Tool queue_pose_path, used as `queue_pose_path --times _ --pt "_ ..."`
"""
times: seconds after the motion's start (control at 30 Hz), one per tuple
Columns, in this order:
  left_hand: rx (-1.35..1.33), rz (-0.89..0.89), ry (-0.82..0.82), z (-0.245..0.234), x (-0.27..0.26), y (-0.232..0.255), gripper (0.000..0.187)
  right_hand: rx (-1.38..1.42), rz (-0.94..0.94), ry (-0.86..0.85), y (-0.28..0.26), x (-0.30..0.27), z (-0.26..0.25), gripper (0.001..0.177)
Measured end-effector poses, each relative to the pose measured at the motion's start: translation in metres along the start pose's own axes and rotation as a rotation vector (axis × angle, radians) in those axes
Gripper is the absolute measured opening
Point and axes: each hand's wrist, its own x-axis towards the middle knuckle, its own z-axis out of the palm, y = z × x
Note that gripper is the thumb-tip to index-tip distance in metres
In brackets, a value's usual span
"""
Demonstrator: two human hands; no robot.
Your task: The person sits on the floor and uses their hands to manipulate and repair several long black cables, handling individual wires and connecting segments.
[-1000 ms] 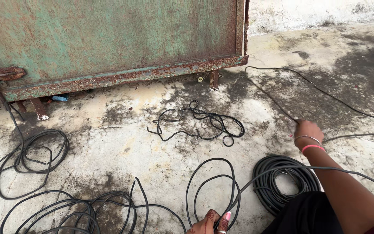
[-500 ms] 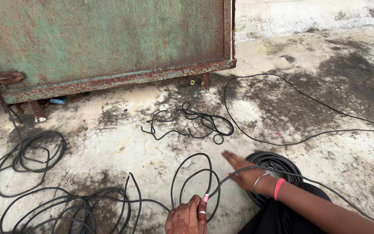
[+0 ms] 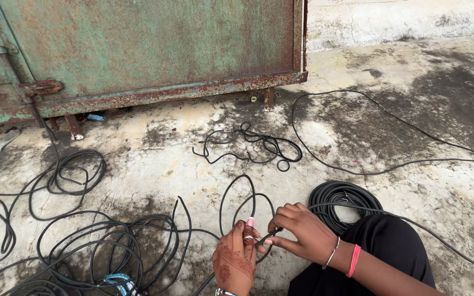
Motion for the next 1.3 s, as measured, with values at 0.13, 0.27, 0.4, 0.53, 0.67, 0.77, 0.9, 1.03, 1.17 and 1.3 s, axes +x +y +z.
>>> queue_pose_path --times 0.13,0.27,0.4,0.53,0.67,0.77,0.9,1.03,1.17,1.3 --pt "-0.327 0.321 0.229 -0.011 0.001 -0.034 0.032 0.095 0.251 -0.206 0.013 -0.007 0.013 0.035" --pt "-0.722 -0.071 0.153 -0.025 0.006 -0.055 0.026 0.178 0.354 -0.175 0.019 -0.017 0.015 0.035" --pt "-0.646 -0.374 0.009 -0.028 -0.003 -0.042 0.029 0.162 0.377 -0.173 0.017 -0.018 0.018 0.035" --pt "-0.308 0.069 0.183 -0.014 -0.007 -0.055 0.022 0.133 0.363 -0.126 0.018 -0.019 0.016 0.034" --pt "-0.937 -0.045 0.317 -0.009 0.014 -0.096 0.028 0.101 0.426 -0.013 0.030 -0.022 0.012 0.031" --pt "-1.189 -0.111 0.477 -0.026 0.006 -0.117 0.025 0.259 0.609 0.125 0.044 -0.029 0.010 0.029" --pt "-1.161 -0.113 0.527 -0.058 0.000 -0.122 0.030 0.243 0.698 0.173 0.061 -0.043 0.015 0.030" --pt "-1.031 -0.152 0.558 -0.056 -0.008 -0.107 0.035 0.279 0.751 0.275 0.074 -0.049 0.018 0.030" --pt "-1.048 -0.008 0.486 -0.056 -0.012 -0.094 0.030 0.287 0.888 0.367 0.090 -0.049 0.012 0.031" --pt "-1.160 -0.026 0.480 -0.053 -0.018 -0.075 0.031 0.318 0.873 0.418 0.102 -0.050 0.008 0.033"
